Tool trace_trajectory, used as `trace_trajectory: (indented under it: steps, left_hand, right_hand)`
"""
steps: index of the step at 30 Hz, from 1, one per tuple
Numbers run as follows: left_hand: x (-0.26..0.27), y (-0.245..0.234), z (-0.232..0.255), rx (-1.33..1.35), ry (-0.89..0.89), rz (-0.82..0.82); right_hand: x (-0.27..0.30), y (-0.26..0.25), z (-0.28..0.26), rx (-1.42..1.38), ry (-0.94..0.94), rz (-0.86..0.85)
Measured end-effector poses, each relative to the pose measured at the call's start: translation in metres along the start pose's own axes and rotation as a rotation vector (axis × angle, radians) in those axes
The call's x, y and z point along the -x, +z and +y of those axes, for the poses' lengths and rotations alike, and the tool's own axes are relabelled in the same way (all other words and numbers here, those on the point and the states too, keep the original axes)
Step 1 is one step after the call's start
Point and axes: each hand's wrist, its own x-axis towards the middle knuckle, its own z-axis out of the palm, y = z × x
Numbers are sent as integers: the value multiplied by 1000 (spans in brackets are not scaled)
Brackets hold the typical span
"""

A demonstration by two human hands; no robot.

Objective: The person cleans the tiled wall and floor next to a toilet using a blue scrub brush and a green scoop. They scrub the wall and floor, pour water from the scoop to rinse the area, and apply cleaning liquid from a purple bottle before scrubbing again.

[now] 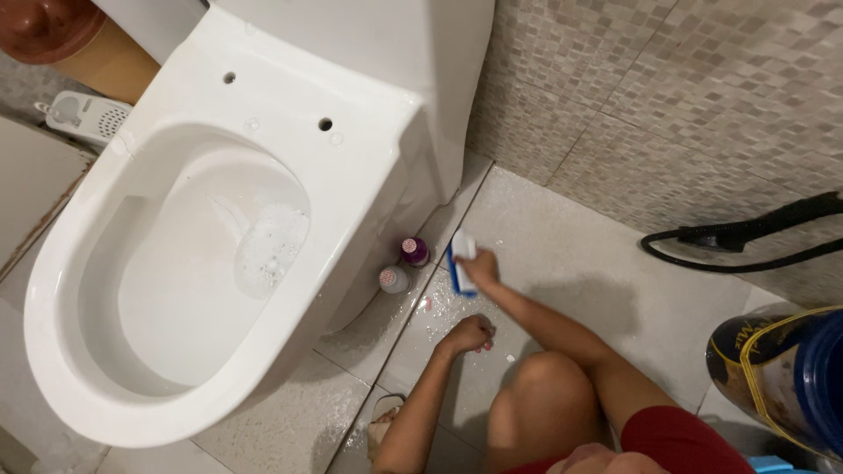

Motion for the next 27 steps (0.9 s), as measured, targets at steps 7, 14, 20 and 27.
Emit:
trace_trajectory:
  steps: [7,14,20,27]
  left_hand:
    - [22,-2,6,-61,-49,4]
    - [31,-15,1,-23,-28,73]
    - [21,-6,1,-71,-52,112]
    - [4,16,21,-73,56,-2]
  right_hand:
    - [-68,-19,-28,-47,182,193]
    - [-134,-55,-62,-26,117,383]
    - [-81,-32,-40,43,88,168]
    - [47,-33,-5,379,-380,-191]
